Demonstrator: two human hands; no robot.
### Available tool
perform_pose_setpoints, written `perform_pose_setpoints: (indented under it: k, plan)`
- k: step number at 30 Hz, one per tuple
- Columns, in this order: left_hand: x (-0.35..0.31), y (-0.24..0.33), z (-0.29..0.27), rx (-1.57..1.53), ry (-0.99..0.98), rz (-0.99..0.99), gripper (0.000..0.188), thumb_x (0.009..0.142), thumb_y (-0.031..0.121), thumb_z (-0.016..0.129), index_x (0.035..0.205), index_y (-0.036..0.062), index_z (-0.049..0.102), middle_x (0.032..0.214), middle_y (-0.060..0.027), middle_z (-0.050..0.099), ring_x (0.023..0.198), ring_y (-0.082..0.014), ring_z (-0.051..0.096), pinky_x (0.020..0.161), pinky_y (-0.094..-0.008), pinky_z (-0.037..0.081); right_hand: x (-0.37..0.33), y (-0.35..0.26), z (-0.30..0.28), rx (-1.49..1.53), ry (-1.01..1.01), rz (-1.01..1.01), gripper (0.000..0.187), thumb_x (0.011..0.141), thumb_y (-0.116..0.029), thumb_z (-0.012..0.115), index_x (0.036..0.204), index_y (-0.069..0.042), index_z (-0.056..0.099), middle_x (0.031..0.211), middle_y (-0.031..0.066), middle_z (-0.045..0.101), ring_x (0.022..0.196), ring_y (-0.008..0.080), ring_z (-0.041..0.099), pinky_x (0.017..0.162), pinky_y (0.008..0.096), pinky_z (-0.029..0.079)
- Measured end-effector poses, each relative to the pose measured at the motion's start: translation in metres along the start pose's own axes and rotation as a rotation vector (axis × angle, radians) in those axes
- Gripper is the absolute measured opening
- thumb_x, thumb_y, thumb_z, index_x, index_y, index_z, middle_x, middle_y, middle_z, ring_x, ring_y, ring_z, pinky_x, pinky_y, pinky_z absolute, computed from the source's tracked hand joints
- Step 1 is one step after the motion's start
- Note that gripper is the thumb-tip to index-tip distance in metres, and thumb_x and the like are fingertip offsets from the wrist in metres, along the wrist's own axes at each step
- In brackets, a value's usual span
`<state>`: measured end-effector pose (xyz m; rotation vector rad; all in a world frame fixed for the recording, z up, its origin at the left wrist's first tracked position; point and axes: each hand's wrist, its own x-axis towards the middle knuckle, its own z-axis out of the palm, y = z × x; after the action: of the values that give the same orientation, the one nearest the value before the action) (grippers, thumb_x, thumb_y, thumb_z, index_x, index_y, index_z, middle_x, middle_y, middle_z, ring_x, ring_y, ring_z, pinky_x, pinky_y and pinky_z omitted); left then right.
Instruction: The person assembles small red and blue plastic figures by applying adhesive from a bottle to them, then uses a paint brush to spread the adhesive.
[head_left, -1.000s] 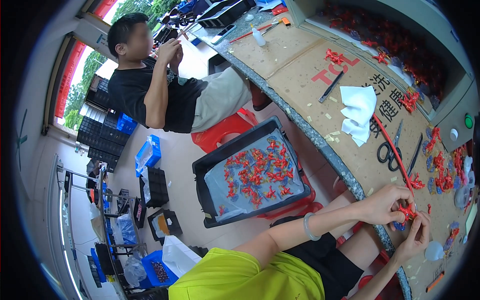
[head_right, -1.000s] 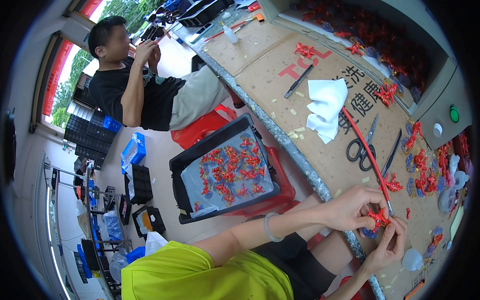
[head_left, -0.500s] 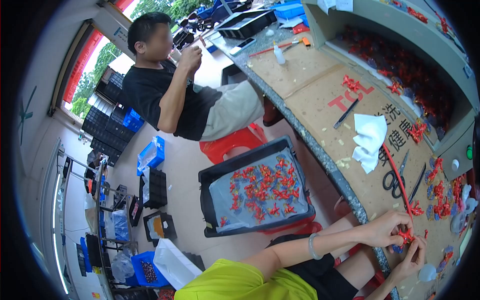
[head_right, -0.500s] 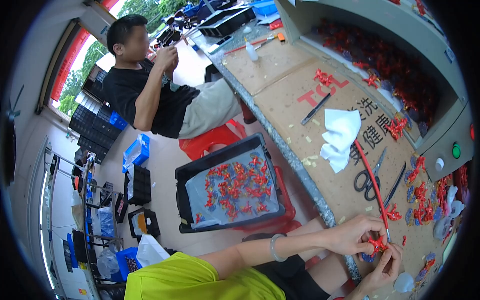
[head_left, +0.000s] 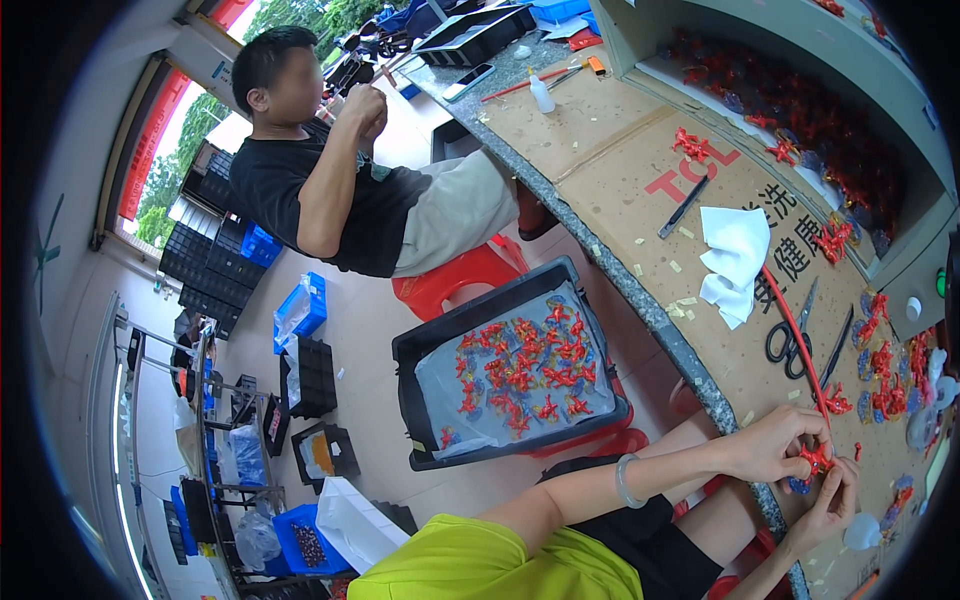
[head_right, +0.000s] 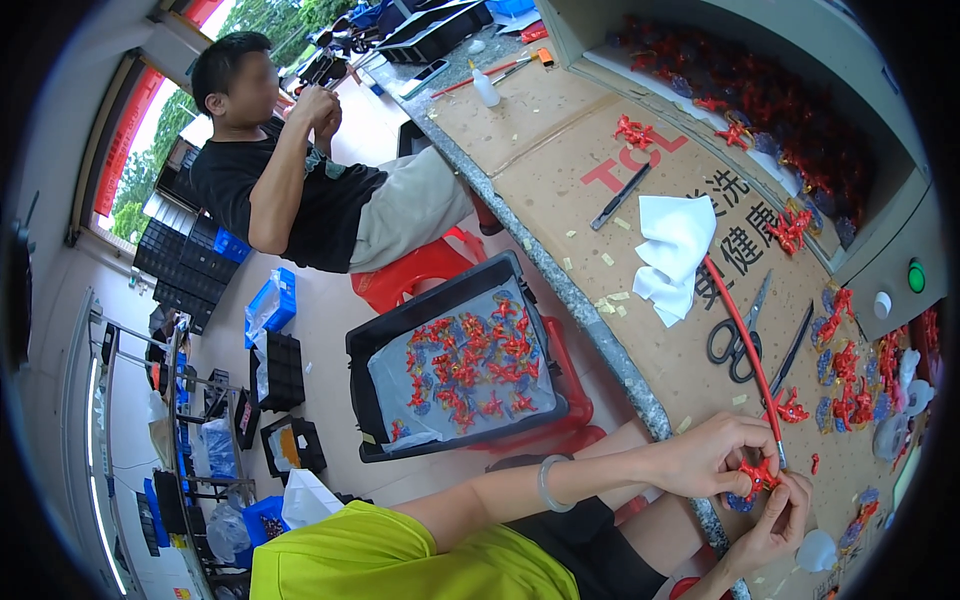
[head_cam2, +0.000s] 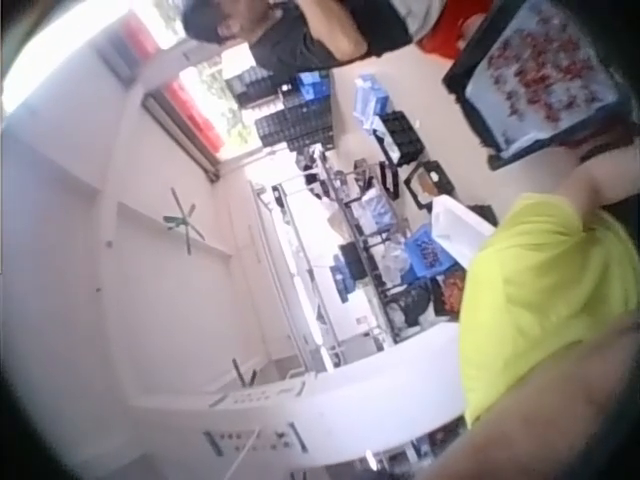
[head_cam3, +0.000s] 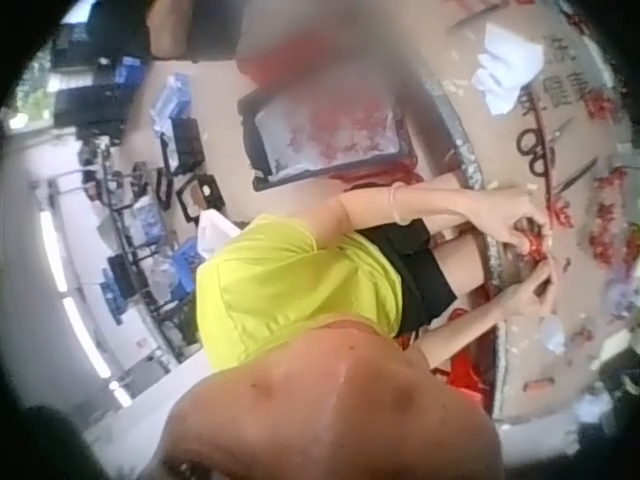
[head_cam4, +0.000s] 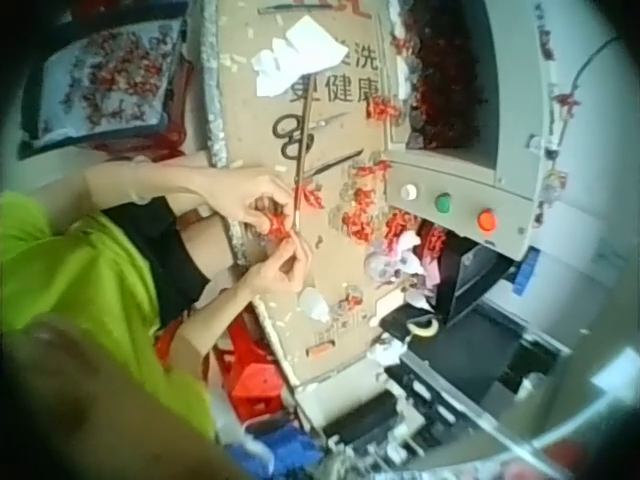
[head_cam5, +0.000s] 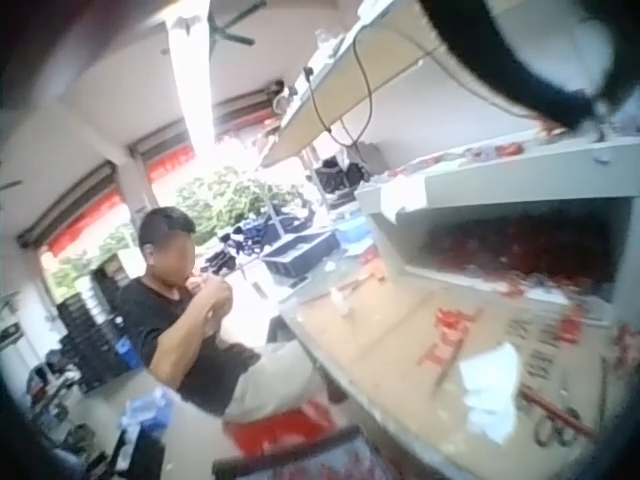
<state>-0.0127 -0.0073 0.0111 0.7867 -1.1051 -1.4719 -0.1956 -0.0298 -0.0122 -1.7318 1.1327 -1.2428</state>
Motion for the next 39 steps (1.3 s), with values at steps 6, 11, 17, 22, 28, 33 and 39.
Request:
perform_pose_setpoints:
  k: [6,11,17,22,28,33,39]
  plan:
    - [0.0005,-0.0028,0.0003,0.033,0.023,0.019,0.023,0.071,-0.014,0.059,0.092,-0.0059,0.054,0.099,-0.0113,0.05,0.077,-0.0151,0.061,0.06,-0.0233,0.056,0.0003,-0.0018,-0.0004,0.004,-0.012,-0.004,0.014,0.092,-0.006,0.053,0.092,0.006,0.059,0.096,0.011,0.056,0.089,0.0176,0.053,0.077,0.0261,0.043]
    - [-0.0002,-0.002,0.001,0.052,0.023,0.014,0.023,0.071,-0.014,0.058,0.092,-0.0059,0.054,0.098,-0.0109,0.05,0.079,-0.0154,0.061,0.063,-0.024,0.057,-0.0004,0.0003,-0.0016,0.018,-0.024,-0.017,0.013,0.091,-0.006,0.053,0.091,0.006,0.059,0.094,0.0111,0.056,0.089,0.0178,0.053,0.078,0.0262,0.043]
    - [0.0004,-0.0008,0.001,0.031,0.02,-0.005,0.023,0.071,-0.014,0.058,0.092,-0.0059,0.054,0.099,-0.0107,0.05,0.079,-0.0149,0.06,0.063,-0.024,0.057,-0.0002,0.0001,-0.0008,0.013,-0.009,-0.029,0.012,0.091,-0.004,0.053,0.091,0.006,0.059,0.094,0.0109,0.057,0.089,0.0176,0.053,0.078,0.0264,0.043]
    - [-0.0003,-0.0008,0.0007,0.048,0.014,0.0,0.023,0.071,-0.014,0.058,0.092,-0.0058,0.054,0.099,-0.0106,0.049,0.08,-0.0147,0.06,0.062,-0.0236,0.057,-0.001,0.0001,-0.0008,0.026,-0.005,0.012,0.011,0.091,-0.004,0.053,0.091,0.005,0.059,0.094,0.011,0.057,0.089,0.0181,0.053,0.079,0.0266,0.043]
    - [0.0004,-0.0029,0.0005,0.037,0.008,0.008,0.023,0.071,-0.014,0.057,0.092,-0.006,0.053,0.1,-0.0113,0.049,0.078,-0.015,0.061,0.062,-0.0238,0.056,-0.0002,-0.0008,-0.0004,0.029,-0.014,-0.005,0.012,0.091,-0.004,0.053,0.09,0.006,0.058,0.094,0.0114,0.056,0.089,0.0182,0.053,0.079,0.0268,0.043]
    - [0.0001,-0.0042,0.0005,0.04,-0.001,0.017,0.023,0.071,-0.015,0.057,0.093,-0.0063,0.052,0.1,-0.0112,0.049,0.08,-0.0162,0.063,0.064,-0.024,0.056,-0.0008,0.0025,-0.0029,0.019,-0.022,-0.005,0.012,0.091,-0.004,0.053,0.09,0.006,0.058,0.093,0.0113,0.056,0.089,0.0188,0.053,0.079,0.0271,0.043]
    - [-0.001,0.0002,0.0001,0.048,0.013,0.024,0.023,0.069,-0.015,0.058,0.09,-0.0055,0.053,0.097,-0.0104,0.05,0.077,-0.0148,0.063,0.063,-0.0233,0.056,-0.0017,-0.001,-0.0006,0.008,-0.015,-0.026,0.011,0.09,-0.004,0.053,0.09,0.006,0.058,0.092,0.0114,0.057,0.088,0.0189,0.053,0.078,0.0269,0.043]
